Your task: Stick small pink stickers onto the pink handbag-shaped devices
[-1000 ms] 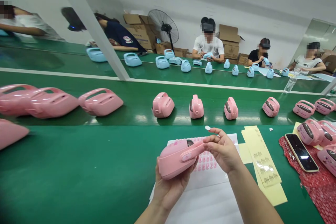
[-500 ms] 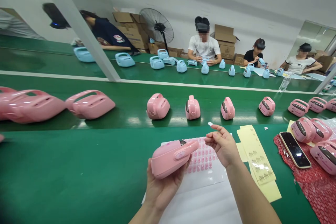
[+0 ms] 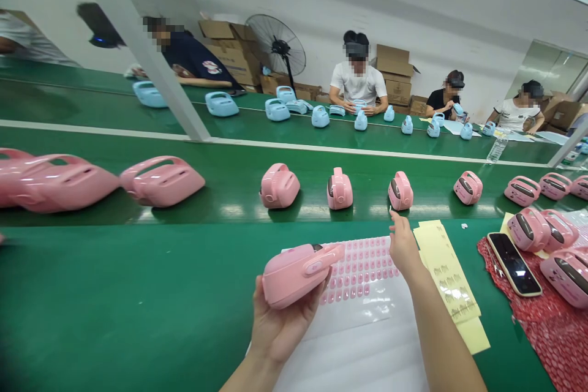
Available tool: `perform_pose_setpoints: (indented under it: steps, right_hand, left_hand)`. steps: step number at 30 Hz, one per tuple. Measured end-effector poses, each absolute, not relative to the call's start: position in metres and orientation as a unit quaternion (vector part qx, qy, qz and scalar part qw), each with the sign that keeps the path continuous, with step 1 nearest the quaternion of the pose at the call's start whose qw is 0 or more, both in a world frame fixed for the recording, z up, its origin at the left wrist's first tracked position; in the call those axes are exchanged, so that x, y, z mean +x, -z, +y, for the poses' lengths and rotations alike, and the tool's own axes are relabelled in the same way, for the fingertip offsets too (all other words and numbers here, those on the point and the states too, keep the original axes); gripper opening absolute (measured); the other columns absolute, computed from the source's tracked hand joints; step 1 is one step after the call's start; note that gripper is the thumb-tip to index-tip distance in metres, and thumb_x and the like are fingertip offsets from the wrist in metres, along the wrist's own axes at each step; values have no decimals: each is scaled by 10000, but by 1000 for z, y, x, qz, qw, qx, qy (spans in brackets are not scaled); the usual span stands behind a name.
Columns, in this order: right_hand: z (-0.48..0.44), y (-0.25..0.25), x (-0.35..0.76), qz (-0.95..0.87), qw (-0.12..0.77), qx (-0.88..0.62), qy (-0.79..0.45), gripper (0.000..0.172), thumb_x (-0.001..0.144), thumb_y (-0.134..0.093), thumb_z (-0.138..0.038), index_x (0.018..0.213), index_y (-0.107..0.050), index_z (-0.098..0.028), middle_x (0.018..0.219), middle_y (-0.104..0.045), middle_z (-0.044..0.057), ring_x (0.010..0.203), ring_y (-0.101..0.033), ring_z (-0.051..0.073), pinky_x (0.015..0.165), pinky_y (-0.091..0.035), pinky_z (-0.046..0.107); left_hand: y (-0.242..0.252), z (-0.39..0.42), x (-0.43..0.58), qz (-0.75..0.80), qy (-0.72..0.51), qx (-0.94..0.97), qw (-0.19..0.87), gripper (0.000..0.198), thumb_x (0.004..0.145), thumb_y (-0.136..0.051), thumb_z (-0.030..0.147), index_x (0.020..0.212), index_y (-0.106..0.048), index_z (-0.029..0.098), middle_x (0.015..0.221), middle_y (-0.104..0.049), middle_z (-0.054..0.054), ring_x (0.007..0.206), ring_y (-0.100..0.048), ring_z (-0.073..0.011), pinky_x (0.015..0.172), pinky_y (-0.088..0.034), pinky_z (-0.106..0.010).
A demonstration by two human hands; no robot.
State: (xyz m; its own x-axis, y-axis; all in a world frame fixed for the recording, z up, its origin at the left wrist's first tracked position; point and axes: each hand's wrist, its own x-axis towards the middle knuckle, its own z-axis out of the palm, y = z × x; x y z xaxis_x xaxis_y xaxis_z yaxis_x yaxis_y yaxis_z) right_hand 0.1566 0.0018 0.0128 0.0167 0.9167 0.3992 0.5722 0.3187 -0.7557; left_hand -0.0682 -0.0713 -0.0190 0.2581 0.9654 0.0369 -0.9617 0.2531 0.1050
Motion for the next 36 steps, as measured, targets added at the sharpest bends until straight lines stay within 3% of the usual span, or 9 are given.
perform_pose_setpoints:
  steps: [5,11,15,19,21,23,25,28,36]
  right_hand:
    - [13,24,152,-746,342,-554,-141,633,684,-353,19,1274,-401,-205,1045,-532,106,895,-576,214,788,-470,451]
    - [9,28,139,-729,451,-500,-124,530,752,-336,-43,1239,-437,-226,964,-492,77,819,-553,172,774,-491,391]
    - [-8,-11,130,-643,527,-518,-201,442,768,-433,-131,1203,-422,-212,961,-493,67,728,-564,154,797,-470,423]
    - [-33,-61,126,-583,539,-451,-407,470,733,-555,-222,1170,-385,-248,962,-494,33,675,-585,124,726,-487,362]
    - [-44,-77,124,-585,520,-404,-474,477,716,-580,-228,1153,-390,-260,961,-491,22,648,-580,105,671,-486,317]
    - [-52,-87,121,-608,481,-386,-501,513,693,-599,-201,1159,-393,-266,969,-491,18,648,-568,94,664,-474,301]
    - [-58,-91,118,-637,436,-392,-501,561,680,-600,-157,1186,-382,-264,980,-492,18,661,-555,87,705,-462,314]
    - [-61,-93,114,-668,386,-415,-481,612,669,-577,-87,1217,-363,-253,983,-489,15,677,-547,83,784,-438,345]
    - [-63,-89,107,-683,349,-439,-467,634,653,-530,-15,1217,-365,-253,982,-469,10,663,-551,76,738,-447,320]
  left_hand:
    - [23,-69,-70,-6,-610,66,790,479,838,-463,432,1288,-424,271,1197,-607,-111,1076,-565,-301,908,-465,-420]
    - [22,-65,-68,-61,-600,106,791,611,837,-433,492,1373,-279,241,1252,-566,-139,1170,-485,-279,951,-423,-381]
    - [20,-67,-69,50,-655,141,740,577,789,-583,337,1322,-375,265,1145,-646,-102,1072,-574,-271,882,-479,-386]
    - [8,-77,-66,253,-668,279,641,781,541,-757,73,1232,-477,308,1127,-645,-34,1070,-567,-286,872,-474,-382]
    - [-2,-83,-61,338,-652,385,559,865,403,-795,33,1179,-528,307,1231,-568,-35,1177,-461,-331,962,-384,-429]
    - [-12,-88,-55,376,-618,465,510,794,373,-812,67,1103,-597,296,1271,-528,-51,1242,-373,-349,1032,-267,-458]
    - [-17,-90,-52,382,-586,513,497,682,398,-813,103,1034,-649,288,1258,-536,-73,1255,-353,-354,1051,-209,-472]
    - [-13,-88,-52,376,-564,571,462,616,467,-791,126,1041,-648,298,1255,-534,-88,1229,-391,-357,1028,-252,-498]
    - [6,-87,-57,351,-480,765,248,808,659,-650,91,1326,-276,350,1358,-354,-109,1252,-376,-299,952,-397,-470]
